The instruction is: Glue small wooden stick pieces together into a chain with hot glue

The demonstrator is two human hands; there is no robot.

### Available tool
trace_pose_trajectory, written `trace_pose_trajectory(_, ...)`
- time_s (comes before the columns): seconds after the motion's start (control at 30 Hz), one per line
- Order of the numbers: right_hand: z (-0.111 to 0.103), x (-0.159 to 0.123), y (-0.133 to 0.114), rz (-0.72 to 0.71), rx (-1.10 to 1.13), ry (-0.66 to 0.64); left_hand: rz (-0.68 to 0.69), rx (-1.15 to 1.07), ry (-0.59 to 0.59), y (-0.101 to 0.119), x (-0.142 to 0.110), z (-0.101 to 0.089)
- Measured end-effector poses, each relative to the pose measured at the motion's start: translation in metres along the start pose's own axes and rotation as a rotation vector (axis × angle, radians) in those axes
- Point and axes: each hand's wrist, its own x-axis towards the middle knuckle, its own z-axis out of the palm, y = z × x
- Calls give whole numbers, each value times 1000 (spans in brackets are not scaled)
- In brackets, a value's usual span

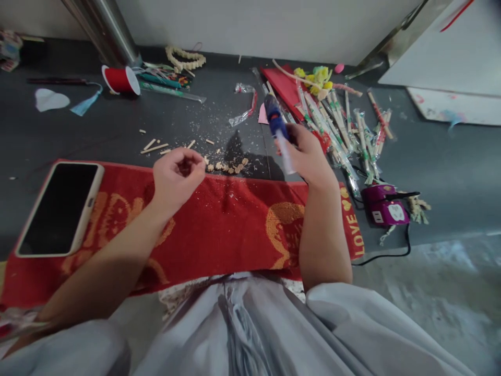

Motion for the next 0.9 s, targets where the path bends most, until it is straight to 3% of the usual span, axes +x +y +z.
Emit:
trace_pose_trajectory(0.03,2,1,0,2,172,-18,123,136,64,-1,-3,0)
trace_pose_trajectory(0.13,8,0,-3,8,673,-85,248,367,35,-3,-9,0)
trace_pose_trajectory(0.2,10,-1,-7,35,878,-105,315,471,-1,-5,-10,-1)
trace_pose_trajectory(0.33,13,-4,-18,65,969,-148,489,647,-4,-9,-10,-2)
trace_pose_trajectory(0.47,16,-6,-23,97,946,-172,491,622,18,-9,-10,-1)
trace_pose_trajectory(0.6,18,-9,-25,116,941,-222,338,204,24,-9,-7,5)
trace_pose_trajectory(0.77,21,-12,-31,127,911,-336,-218,-453,-46,6,-1,8)
trace_pose_trajectory(0.9,21,-14,-38,88,900,-431,-395,-670,-110,21,2,4)
